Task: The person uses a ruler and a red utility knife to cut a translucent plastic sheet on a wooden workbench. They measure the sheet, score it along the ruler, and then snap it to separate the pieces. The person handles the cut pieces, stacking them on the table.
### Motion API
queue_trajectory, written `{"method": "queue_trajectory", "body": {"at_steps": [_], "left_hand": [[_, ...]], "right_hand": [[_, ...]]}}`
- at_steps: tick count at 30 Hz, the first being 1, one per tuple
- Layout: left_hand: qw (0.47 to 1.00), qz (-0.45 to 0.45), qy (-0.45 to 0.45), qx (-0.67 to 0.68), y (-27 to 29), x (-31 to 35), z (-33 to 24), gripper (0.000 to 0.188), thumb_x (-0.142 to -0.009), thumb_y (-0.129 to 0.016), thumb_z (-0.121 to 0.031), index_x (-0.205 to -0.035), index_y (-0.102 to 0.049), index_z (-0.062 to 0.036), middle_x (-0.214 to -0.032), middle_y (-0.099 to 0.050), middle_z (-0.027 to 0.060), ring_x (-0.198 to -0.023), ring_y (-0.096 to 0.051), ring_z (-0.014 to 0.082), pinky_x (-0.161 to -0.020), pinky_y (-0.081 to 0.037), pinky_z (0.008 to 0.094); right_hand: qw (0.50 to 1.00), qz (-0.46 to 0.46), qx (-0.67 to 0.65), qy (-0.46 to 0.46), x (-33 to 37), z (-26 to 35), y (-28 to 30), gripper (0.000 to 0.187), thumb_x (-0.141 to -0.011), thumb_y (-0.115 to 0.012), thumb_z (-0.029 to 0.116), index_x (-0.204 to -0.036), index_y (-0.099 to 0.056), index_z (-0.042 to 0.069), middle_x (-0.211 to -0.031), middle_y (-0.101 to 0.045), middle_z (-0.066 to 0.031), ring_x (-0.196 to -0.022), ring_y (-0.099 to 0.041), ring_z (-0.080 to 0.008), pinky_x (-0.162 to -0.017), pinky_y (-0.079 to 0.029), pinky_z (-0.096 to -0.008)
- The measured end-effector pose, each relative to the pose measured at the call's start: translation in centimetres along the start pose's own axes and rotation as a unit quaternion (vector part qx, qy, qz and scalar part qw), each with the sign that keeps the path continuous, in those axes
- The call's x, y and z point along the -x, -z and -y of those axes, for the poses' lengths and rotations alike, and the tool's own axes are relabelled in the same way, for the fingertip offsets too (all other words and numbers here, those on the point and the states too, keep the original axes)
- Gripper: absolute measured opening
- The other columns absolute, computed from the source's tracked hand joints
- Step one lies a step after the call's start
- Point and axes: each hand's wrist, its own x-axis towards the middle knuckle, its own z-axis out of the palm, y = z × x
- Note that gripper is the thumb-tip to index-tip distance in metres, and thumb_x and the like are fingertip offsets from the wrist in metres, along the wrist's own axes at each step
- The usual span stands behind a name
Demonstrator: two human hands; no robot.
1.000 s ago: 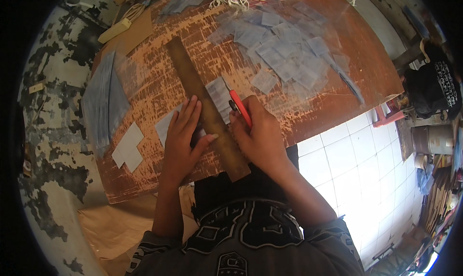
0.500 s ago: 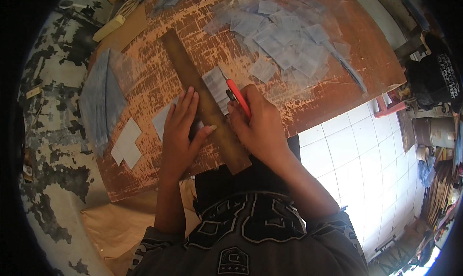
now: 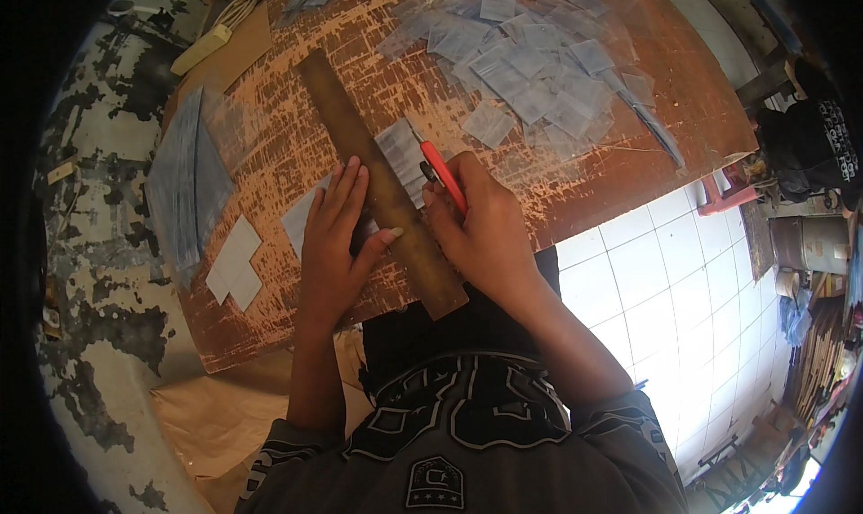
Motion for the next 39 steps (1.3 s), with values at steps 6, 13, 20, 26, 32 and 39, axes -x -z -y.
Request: {"method": "queue_trajectory", "body": {"at_steps": [6,13,20,26,32,39], "left_hand": [[1.0,-0.001,0.004,0.007,0.0,0.0,-0.1,0.083,-0.102,-0.071,-0.045,-0.166,-0.043,-0.0007,-0.175,-0.039,0.0178,-0.164,-0.034,0.0367,-0.135,-0.021,0.0563],[1.0,0.008,0.005,-0.015,0.0,0.0,-0.2,0.084,-0.102,-0.072,-0.045,-0.167,-0.042,-0.0004,-0.176,-0.038,0.0169,-0.164,-0.033,0.0359,-0.135,-0.022,0.0557],[0.998,0.015,-0.003,-0.066,0.5,-0.3,-0.7,0.085,-0.1,-0.071,-0.049,-0.165,-0.043,-0.0004,-0.174,-0.039,0.0166,-0.162,-0.035,0.0355,-0.132,-0.028,0.0552],[0.996,0.008,-0.023,-0.084,1.3,-0.5,-0.6,0.085,-0.099,-0.071,-0.053,-0.161,-0.048,-0.0002,-0.17,-0.043,0.0171,-0.158,-0.04,0.0389,-0.129,-0.035,0.055],[0.997,-0.016,-0.044,-0.068,0.4,-0.4,0.4,0.086,-0.101,-0.067,-0.059,-0.159,-0.05,0.0016,-0.168,-0.045,0.0196,-0.156,-0.042,0.0406,-0.129,-0.034,0.0551],[0.997,-0.037,-0.048,-0.051,-0.3,-0.1,0.9,0.087,-0.102,-0.063,-0.062,-0.159,-0.049,0.0012,-0.168,-0.045,0.0197,-0.157,-0.04,0.0389,-0.13,-0.031,0.0552]], "right_hand": [[1.0,-0.005,-0.008,0.002,0.0,-0.2,-0.1,0.022,-0.1,-0.074,0.013,-0.107,-0.057,0.0,-0.086,-0.07,-0.0229,-0.077,-0.072,-0.0421,-0.068,-0.053,-0.0465],[1.0,-0.003,0.01,-0.001,0.1,0.0,-0.1,0.022,-0.1,-0.074,0.013,-0.108,-0.058,0.0,-0.087,-0.072,-0.0225,-0.077,-0.073,-0.0411,-0.068,-0.054,-0.0463],[1.0,-0.006,-0.02,0.008,0.3,-0.2,-0.3,0.025,-0.102,-0.073,0.013,-0.119,-0.061,-0.001,-0.094,-0.076,-0.0223,-0.084,-0.077,-0.0368,-0.073,-0.057,-0.0445],[0.998,0.047,0.006,-0.046,-0.6,1.7,1.0,0.026,-0.106,-0.069,0.013,-0.127,-0.063,0.0,-0.098,-0.076,-0.0223,-0.086,-0.077,-0.0328,-0.076,-0.057,-0.042],[0.997,0.039,0.062,-0.016,-0.6,3.7,1.5,0.039,-0.106,-0.067,0.011,-0.144,-0.061,0.003,-0.1,-0.075,-0.0229,-0.085,-0.077,-0.0334,-0.075,-0.057,-0.0419],[0.996,0.012,0.084,0.003,1.1,3.3,2.0,0.05,-0.106,-0.063,0.005,-0.155,-0.053,0.007,-0.103,-0.077,-0.0237,-0.086,-0.078,-0.0351,-0.077,-0.058,-0.0442]]}}
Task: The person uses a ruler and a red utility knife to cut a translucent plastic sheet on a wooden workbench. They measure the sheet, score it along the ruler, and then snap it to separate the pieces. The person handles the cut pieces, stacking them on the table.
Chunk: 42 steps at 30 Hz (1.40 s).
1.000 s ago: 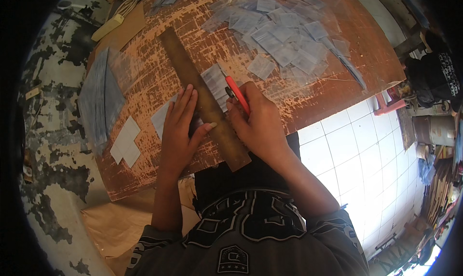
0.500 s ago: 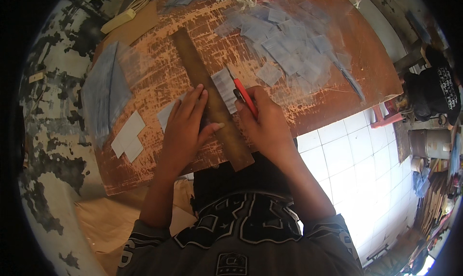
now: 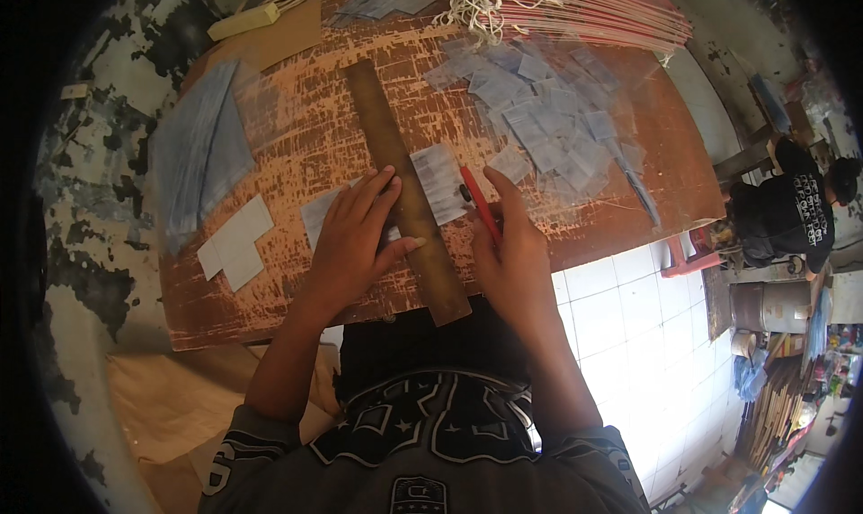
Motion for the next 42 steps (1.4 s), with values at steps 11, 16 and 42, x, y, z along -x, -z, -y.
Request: {"method": "queue_trajectory", "body": {"at_steps": [11,16,42], "left_hand": [[1.0,0.006,0.011,-0.014,-0.3,0.2,-0.1,0.087,-0.103,-0.061,-0.064,-0.162,-0.046,-0.0012,-0.17,-0.043,0.0175,-0.16,-0.038,0.0371,-0.132,-0.028,0.056],[1.0,0.012,0.014,-0.008,-0.2,0.1,-0.1,0.088,-0.104,-0.06,-0.064,-0.163,-0.046,-0.0024,-0.171,-0.043,0.0164,-0.16,-0.037,0.0367,-0.133,-0.027,0.0561],[0.999,0.032,0.023,-0.002,0.3,0.0,-0.4,0.088,-0.102,-0.062,-0.062,-0.165,-0.043,-0.003,-0.172,-0.041,0.0157,-0.162,-0.033,0.0357,-0.134,-0.025,0.056]], "right_hand": [[0.999,-0.001,0.03,-0.042,1.8,0.6,1.2,0.051,-0.107,-0.059,0.003,-0.157,-0.053,0.009,-0.116,-0.077,-0.0255,-0.096,-0.08,-0.0378,-0.084,-0.06,-0.0445],[1.0,-0.007,0.022,0.002,1.4,-0.3,1.0,0.049,-0.106,-0.06,0.001,-0.153,-0.059,0.01,-0.124,-0.076,-0.0248,-0.107,-0.079,-0.0378,-0.09,-0.06,-0.0442],[0.942,0.015,-0.325,-0.08,-5.1,-2.5,8.4,0.027,-0.107,-0.072,0.013,-0.126,-0.068,-0.005,-0.107,-0.076,-0.0114,-0.085,-0.071,-0.0145,-0.076,-0.058,-0.029]]}}
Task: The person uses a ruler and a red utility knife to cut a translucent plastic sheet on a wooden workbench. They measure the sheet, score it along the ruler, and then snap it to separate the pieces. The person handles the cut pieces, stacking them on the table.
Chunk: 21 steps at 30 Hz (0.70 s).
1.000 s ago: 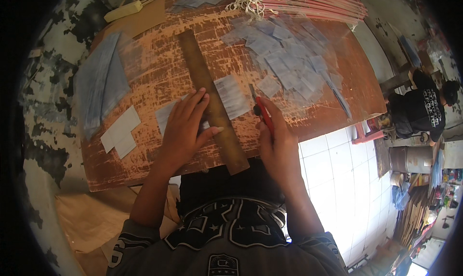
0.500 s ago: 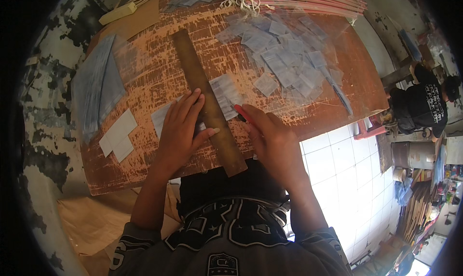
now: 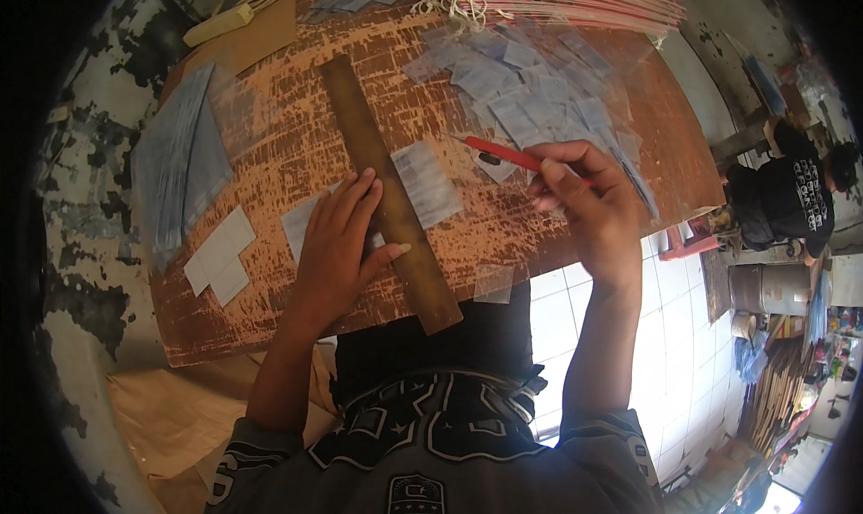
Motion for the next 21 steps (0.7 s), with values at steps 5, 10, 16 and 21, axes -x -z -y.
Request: {"method": "queue_trajectory", "body": {"at_steps": [5,10,16,21], "left_hand": [[1.0,-0.005,0.002,0.008,-0.1,0.1,0.0,0.088,-0.102,-0.061,-0.063,-0.166,-0.043,-0.0046,-0.172,-0.041,0.0145,-0.163,-0.033,0.035,-0.134,-0.024,0.0562],[1.0,-0.008,-0.001,0.013,-0.1,0.1,0.1,0.088,-0.102,-0.061,-0.064,-0.166,-0.043,-0.0045,-0.172,-0.041,0.0143,-0.163,-0.034,0.0347,-0.134,-0.024,0.0561],[1.0,-0.012,-0.003,0.01,-0.5,0.1,0.3,0.089,-0.103,-0.059,-0.065,-0.166,-0.043,-0.0039,-0.172,-0.042,0.0151,-0.163,-0.033,0.0348,-0.134,-0.023,0.0558],[1.0,-0.011,-0.002,0.009,-0.5,0.1,0.3,0.09,-0.102,-0.059,-0.066,-0.166,-0.042,-0.0037,-0.172,-0.042,0.0156,-0.163,-0.033,0.0345,-0.134,-0.023,0.0554]], "right_hand": [[0.991,-0.034,-0.129,0.017,-2.5,-0.4,0.6,0.03,-0.102,-0.079,0.011,-0.122,-0.062,-0.004,-0.122,-0.074,-0.0228,-0.092,-0.073,-0.0173,-0.088,-0.061,-0.0212],[0.989,-0.035,-0.137,0.035,-5.4,-1.4,0.3,0.031,-0.105,-0.077,0.02,-0.12,-0.065,-0.004,-0.121,-0.076,-0.0223,-0.088,-0.071,-0.0133,-0.084,-0.057,-0.0229],[0.998,-0.026,-0.055,0.021,-7.4,-2.2,-2.4,0.032,-0.107,-0.074,0.028,-0.114,-0.069,-0.003,-0.106,-0.079,-0.0127,-0.083,-0.066,-0.0095,-0.077,-0.052,-0.0238],[1.0,-0.017,-0.01,0.009,-8.6,-3.0,-3.3,0.035,-0.105,-0.077,0.03,-0.113,-0.068,-0.003,-0.104,-0.079,-0.0128,-0.079,-0.066,-0.0099,-0.073,-0.053,-0.0249]]}}
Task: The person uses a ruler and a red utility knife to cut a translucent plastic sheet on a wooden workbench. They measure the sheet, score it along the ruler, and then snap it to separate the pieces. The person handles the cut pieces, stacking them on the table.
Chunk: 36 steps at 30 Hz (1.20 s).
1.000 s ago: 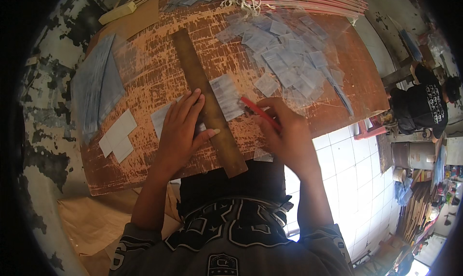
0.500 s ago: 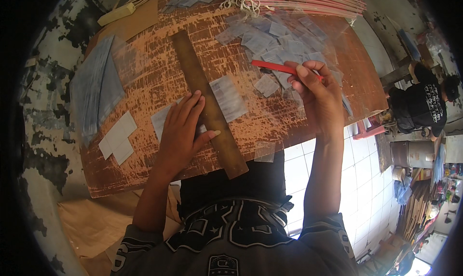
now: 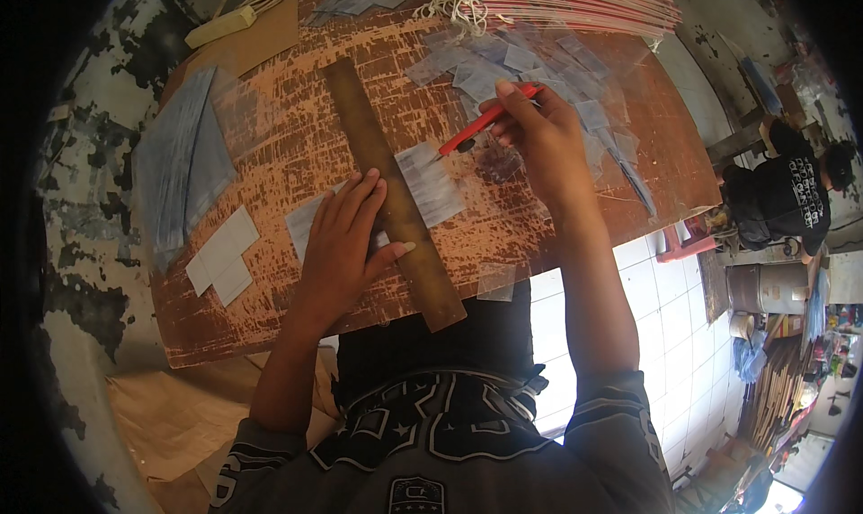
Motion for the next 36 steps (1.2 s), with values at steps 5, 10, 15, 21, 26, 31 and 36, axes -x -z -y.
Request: {"method": "queue_trajectory", "body": {"at_steps": [5,10,15,21,26,31,36], "left_hand": [[1.0,0.005,0.007,-0.002,0.1,0.0,-0.2,0.09,-0.102,-0.06,-0.065,-0.166,-0.042,-0.0039,-0.172,-0.041,0.0151,-0.163,-0.033,0.0339,-0.135,-0.023,0.0552],[1.0,0.006,0.006,-0.008,0.0,0.0,-0.1,0.09,-0.102,-0.06,-0.064,-0.166,-0.042,-0.0039,-0.173,-0.04,0.0147,-0.163,-0.032,0.0333,-0.135,-0.023,0.0548],[1.0,0.007,0.007,-0.007,0.1,0.0,-0.2,0.089,-0.103,-0.06,-0.063,-0.166,-0.042,-0.004,-0.173,-0.04,0.0145,-0.164,-0.032,0.033,-0.135,-0.023,0.0542],[1.0,0.009,0.005,-0.006,0.3,0.0,-0.2,0.089,-0.103,-0.06,-0.063,-0.167,-0.041,-0.0044,-0.173,-0.04,0.0144,-0.163,-0.032,0.0332,-0.135,-0.023,0.0541],[1.0,0.003,0.001,0.001,0.2,0.0,-0.1,0.088,-0.103,-0.059,-0.064,-0.166,-0.042,-0.0045,-0.173,-0.04,0.0145,-0.163,-0.033,0.0336,-0.135,-0.023,0.0544],[1.0,-0.002,0.0,-0.005,0.0,0.0,0.0,0.088,-0.103,-0.061,-0.063,-0.166,-0.043,-0.0044,-0.172,-0.041,0.0148,-0.162,-0.034,0.0341,-0.134,-0.024,0.0549],[1.0,-0.005,0.0,-0.002,-0.1,0.0,0.0,0.088,-0.103,-0.061,-0.063,-0.166,-0.043,-0.0044,-0.172,-0.041,0.015,-0.162,-0.035,0.0343,-0.134,-0.024,0.0551]], "right_hand": [[1.0,0.005,0.01,-0.002,-0.4,-0.5,0.1,0.035,-0.105,-0.077,0.03,-0.113,-0.068,-0.002,-0.103,-0.078,-0.0128,-0.075,-0.066,-0.0105,-0.071,-0.054,-0.0255],[0.999,-0.002,0.032,-0.007,-0.3,-0.6,-0.2,0.031,-0.108,-0.074,0.028,-0.115,-0.066,-0.002,-0.104,-0.078,-0.0131,-0.076,-0.064,-0.0101,-0.071,-0.052,-0.0254],[0.998,0.006,0.051,0.02,-0.7,-0.7,0.6,0.036,-0.106,-0.076,0.028,-0.118,-0.062,-0.003,-0.103,-0.078,-0.0142,-0.075,-0.067,-0.0121,-0.07,-0.054,-0.028],[0.997,0.006,0.066,0.027,-0.8,-0.2,1.0,0.035,-0.106,-0.076,0.028,-0.117,-0.063,-0.002,-0.102,-0.077,-0.0137,-0.076,-0.067,-0.0132,-0.07,-0.054,-0.0292],[0.995,-0.012,0.094,0.035,-1.2,-0.4,1.6,0.036,-0.106,-0.076,0.028,-0.116,-0.064,-0.003,-0.101,-0.078,-0.0123,-0.076,-0.066,-0.0133,-0.072,-0.054,-0.0296],[0.992,-0.029,0.114,0.048,-1.3,-0.2,2.3,0.037,-0.106,-0.076,0.029,-0.118,-0.064,-0.004,-0.1,-0.078,-0.0123,-0.076,-0.066,-0.0129,-0.072,-0.054,-0.0294],[0.991,-0.037,0.118,0.052,-1.3,0.1,2.6,0.038,-0.105,-0.076,0.029,-0.118,-0.065,-0.004,-0.101,-0.078,-0.0132,-0.076,-0.066,-0.0129,-0.071,-0.053,-0.0284]]}}
